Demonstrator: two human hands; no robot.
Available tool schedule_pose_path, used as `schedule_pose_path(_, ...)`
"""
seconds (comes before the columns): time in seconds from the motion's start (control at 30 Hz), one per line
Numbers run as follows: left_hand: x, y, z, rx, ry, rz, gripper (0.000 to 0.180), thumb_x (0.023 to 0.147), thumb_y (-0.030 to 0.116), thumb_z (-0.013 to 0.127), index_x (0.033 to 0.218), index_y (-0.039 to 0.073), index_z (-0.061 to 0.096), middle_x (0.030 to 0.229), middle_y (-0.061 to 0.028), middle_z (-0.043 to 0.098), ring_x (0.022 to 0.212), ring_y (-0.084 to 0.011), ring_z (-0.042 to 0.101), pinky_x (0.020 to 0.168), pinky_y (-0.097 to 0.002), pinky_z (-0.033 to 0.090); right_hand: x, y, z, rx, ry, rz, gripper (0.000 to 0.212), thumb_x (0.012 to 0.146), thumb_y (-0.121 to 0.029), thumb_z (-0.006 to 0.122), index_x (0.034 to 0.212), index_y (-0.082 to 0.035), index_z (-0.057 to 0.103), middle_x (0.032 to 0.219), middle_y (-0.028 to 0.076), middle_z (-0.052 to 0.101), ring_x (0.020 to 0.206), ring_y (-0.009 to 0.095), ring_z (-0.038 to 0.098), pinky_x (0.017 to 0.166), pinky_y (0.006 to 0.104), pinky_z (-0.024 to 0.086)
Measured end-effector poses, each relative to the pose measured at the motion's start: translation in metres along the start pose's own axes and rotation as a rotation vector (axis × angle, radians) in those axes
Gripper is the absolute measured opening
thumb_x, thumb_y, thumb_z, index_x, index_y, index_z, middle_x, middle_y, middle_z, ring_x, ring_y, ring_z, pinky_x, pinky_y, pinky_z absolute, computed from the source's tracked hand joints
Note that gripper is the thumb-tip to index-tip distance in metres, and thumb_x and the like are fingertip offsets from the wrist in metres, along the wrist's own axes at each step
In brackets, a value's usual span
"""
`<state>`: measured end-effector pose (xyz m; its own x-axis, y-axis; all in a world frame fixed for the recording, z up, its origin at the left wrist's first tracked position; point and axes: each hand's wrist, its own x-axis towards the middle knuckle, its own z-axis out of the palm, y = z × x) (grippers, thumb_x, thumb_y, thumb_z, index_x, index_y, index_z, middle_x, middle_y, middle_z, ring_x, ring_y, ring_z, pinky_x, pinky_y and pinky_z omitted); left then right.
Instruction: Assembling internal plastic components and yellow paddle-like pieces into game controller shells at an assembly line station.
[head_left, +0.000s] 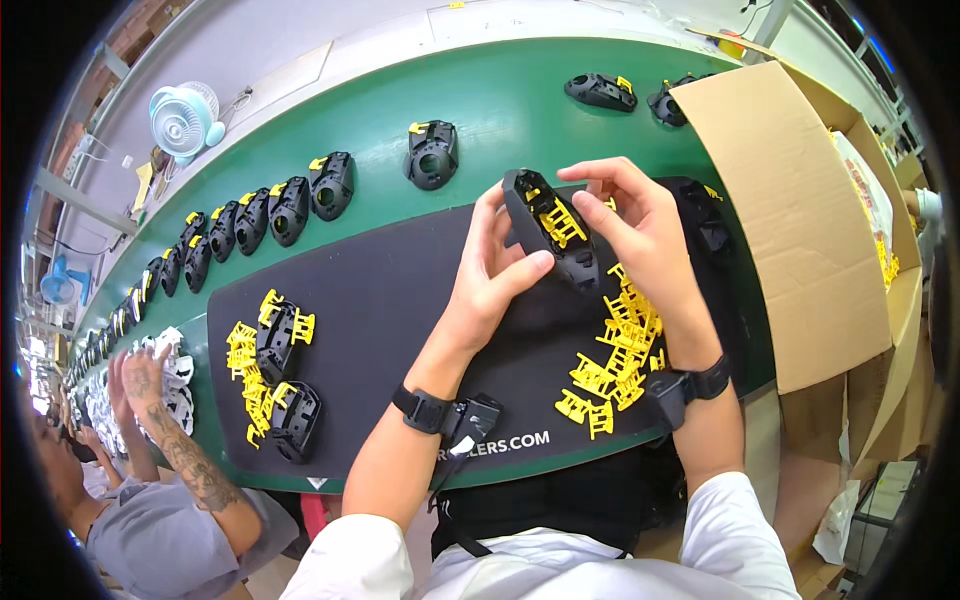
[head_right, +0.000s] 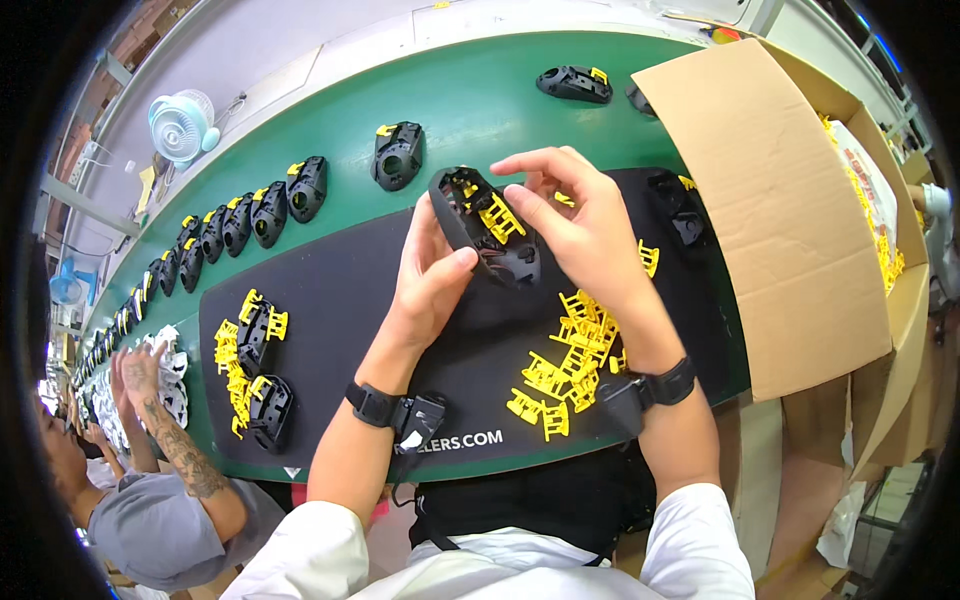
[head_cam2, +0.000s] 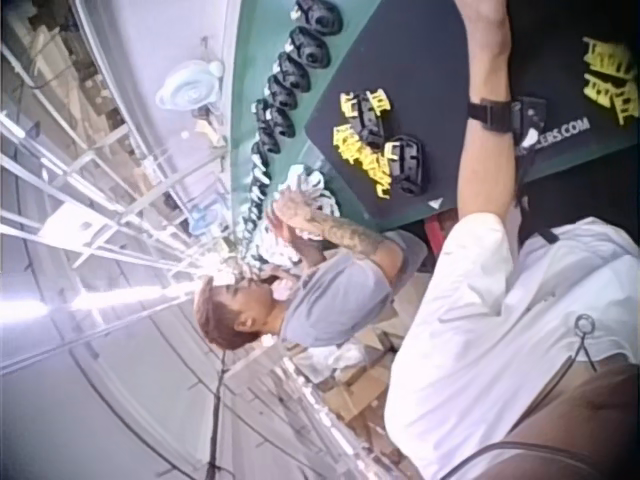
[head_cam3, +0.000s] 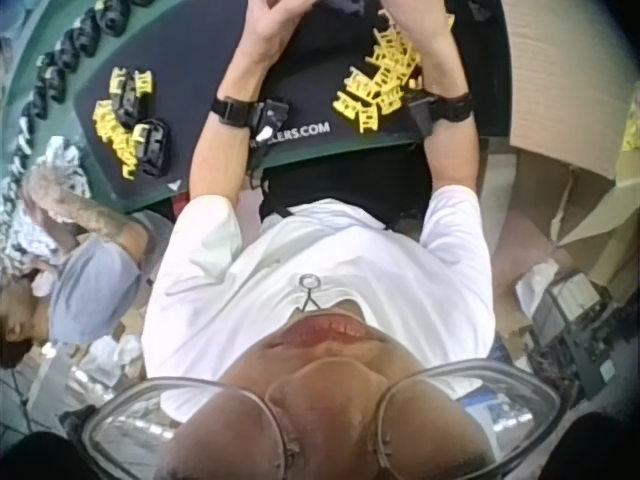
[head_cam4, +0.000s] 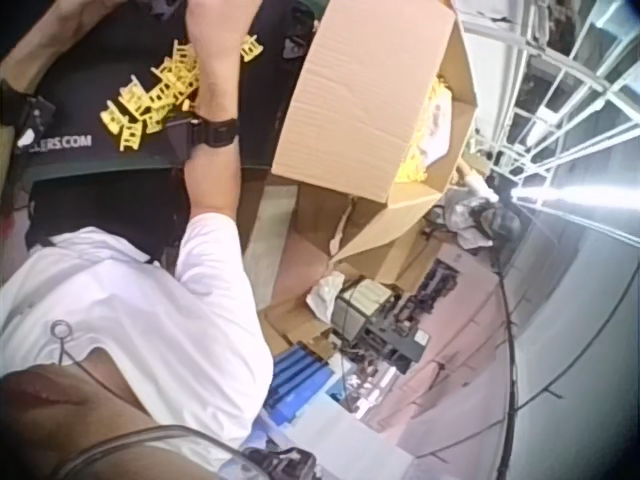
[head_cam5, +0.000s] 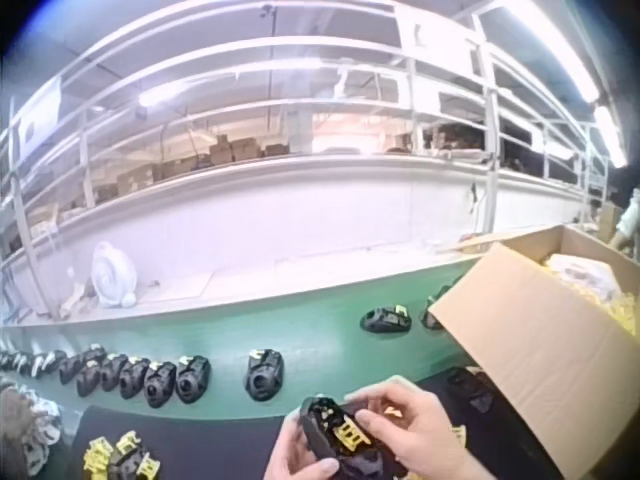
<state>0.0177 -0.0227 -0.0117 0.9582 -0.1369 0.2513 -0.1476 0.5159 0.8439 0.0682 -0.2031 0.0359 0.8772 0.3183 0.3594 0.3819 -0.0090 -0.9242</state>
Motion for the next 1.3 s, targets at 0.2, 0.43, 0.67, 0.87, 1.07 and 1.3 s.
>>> schedule_pose_path(0.2, -0.002, 0.007, 0.007, -0.069, 0.022, -0.098, 0.079, 0.091, 0.033, 0.061, 0.157, 0.006, 0.027, 0.142, -0.0144, 0.051, 0.125, -0.0296, 0.061, 0.094, -0.0486, 0.058, 0.001, 0.012, -0.003, 0.204, -0.282, 0.212, 0.014, 0.095, -0.005, 0.071, 0.108, -0.003, 0.067, 0.078, -0.009, 0.047, 0.073, -0.001, 0.045, 0.066, 0.0172, 0.038)
schedule_pose_path(0.43, -0.002, 0.011, 0.003, -0.218, -0.073, -0.223, 0.077, 0.093, 0.034, 0.056, 0.158, 0.006, 0.028, 0.137, -0.0191, 0.056, 0.117, -0.0356, 0.065, 0.09, -0.0527, 0.06, -0.003, 0.011, 0.0, 0.255, -0.283, 0.377, 0.014, 0.091, -0.009, 0.077, 0.1, -0.006, 0.066, 0.074, -0.01, 0.041, 0.062, -0.001, 0.033, 0.054, 0.0184, 0.026)
schedule_pose_path(0.67, -0.001, 0.011, -0.013, -0.719, 0.022, -0.344, 0.062, 0.099, 0.049, 0.048, 0.139, 0.003, 0.058, 0.131, -0.0106, 0.065, 0.117, -0.0249, 0.063, 0.09, -0.0418, 0.057, -0.003, -0.012, 0.004, -0.457, -0.261, -0.43, 0.038, 0.066, -0.022, 0.091, 0.096, -0.008, 0.072, 0.106, 0.005, 0.071, 0.102, 0.026, 0.061, 0.09, 0.0378, 0.053)
schedule_pose_path(0.87, -0.001, 0.01, -0.02, -0.745, -0.092, -0.495, 0.051, 0.103, 0.051, 0.043, 0.12, 0.008, 0.064, 0.099, -0.0047, 0.067, 0.073, -0.0197, 0.062, 0.051, -0.0288, 0.043, -0.011, -0.016, 0.011, -0.464, -0.317, -0.386, 0.029, 0.075, -0.019, 0.087, 0.093, -0.005, 0.069, 0.094, 0.005, 0.071, 0.097, 0.026, 0.059, 0.083, 0.0363, 0.053)
schedule_pose_path(1.07, 0.009, 0.026, -0.001, -0.617, 0.113, -0.517, 0.047, 0.103, 0.049, 0.046, 0.117, 0.007, 0.065, 0.098, -0.0049, 0.068, 0.075, -0.019, 0.063, 0.059, -0.0322, 0.049, -0.009, -0.019, 0.004, -0.502, -0.366, -0.309, 0.031, 0.081, -0.023, 0.083, 0.1, -0.003, 0.067, 0.1, 0.009, 0.069, 0.105, 0.03, 0.057, 0.09, 0.0394, 0.051)
schedule_pose_path(1.3, 0.087, 0.042, -0.051, 1.694, 0.17, -0.076, 0.083, 0.093, 0.044, 0.065, 0.155, -0.001, 0.034, 0.133, -0.0314, 0.05, 0.102, -0.0415, 0.069, 0.09, -0.0469, 0.056, -0.008, -0.031, -0.071, -0.86, -0.079, 0.07, 0.028, 0.088, -0.02, 0.079, 0.102, 0.002, 0.07, 0.1, 0.018, 0.07, 0.098, 0.034, 0.068, 0.088, 0.0413, 0.054)
